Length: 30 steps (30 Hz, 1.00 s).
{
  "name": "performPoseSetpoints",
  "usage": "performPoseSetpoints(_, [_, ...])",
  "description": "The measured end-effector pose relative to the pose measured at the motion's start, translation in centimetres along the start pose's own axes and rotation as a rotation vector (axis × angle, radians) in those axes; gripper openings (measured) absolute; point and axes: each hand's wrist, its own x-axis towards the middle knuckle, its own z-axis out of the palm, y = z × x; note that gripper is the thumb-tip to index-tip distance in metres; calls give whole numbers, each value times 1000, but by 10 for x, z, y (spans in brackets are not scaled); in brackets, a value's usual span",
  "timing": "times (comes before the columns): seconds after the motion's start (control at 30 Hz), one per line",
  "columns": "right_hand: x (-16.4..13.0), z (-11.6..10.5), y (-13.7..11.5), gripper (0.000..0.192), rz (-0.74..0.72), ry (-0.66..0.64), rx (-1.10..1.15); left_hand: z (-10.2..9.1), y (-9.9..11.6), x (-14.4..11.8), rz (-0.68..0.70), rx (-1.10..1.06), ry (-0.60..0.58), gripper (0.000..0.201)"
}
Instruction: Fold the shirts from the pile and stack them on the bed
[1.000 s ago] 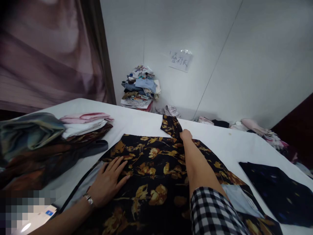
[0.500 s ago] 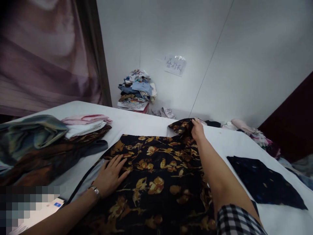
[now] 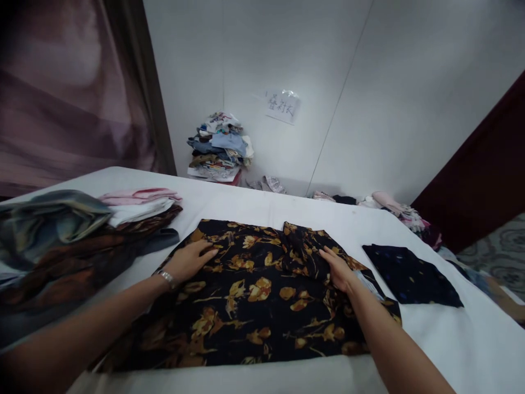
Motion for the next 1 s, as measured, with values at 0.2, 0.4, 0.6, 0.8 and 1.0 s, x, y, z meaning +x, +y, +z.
performPoseSetpoints(0.2, [41, 13, -33, 72, 417, -118, 382, -2, 2, 81, 88, 203, 99, 43])
performPoseSetpoints(0.4, [98, -2, -69, 57, 173, 68, 545, 10, 4, 126, 61, 292, 33, 41])
performPoseSetpoints(0.6, [155, -69, -122, 48, -337, 370, 749, -15, 9, 132, 16, 299, 62, 34])
performPoseSetpoints(0.8, [104, -108, -149, 37, -589, 406, 866, -43, 13, 94, 73, 233, 189, 33])
performPoseSetpoints(1.0, [6, -122, -139, 33, -421, 507, 1036, -45, 23, 39, 282, 259, 214, 28])
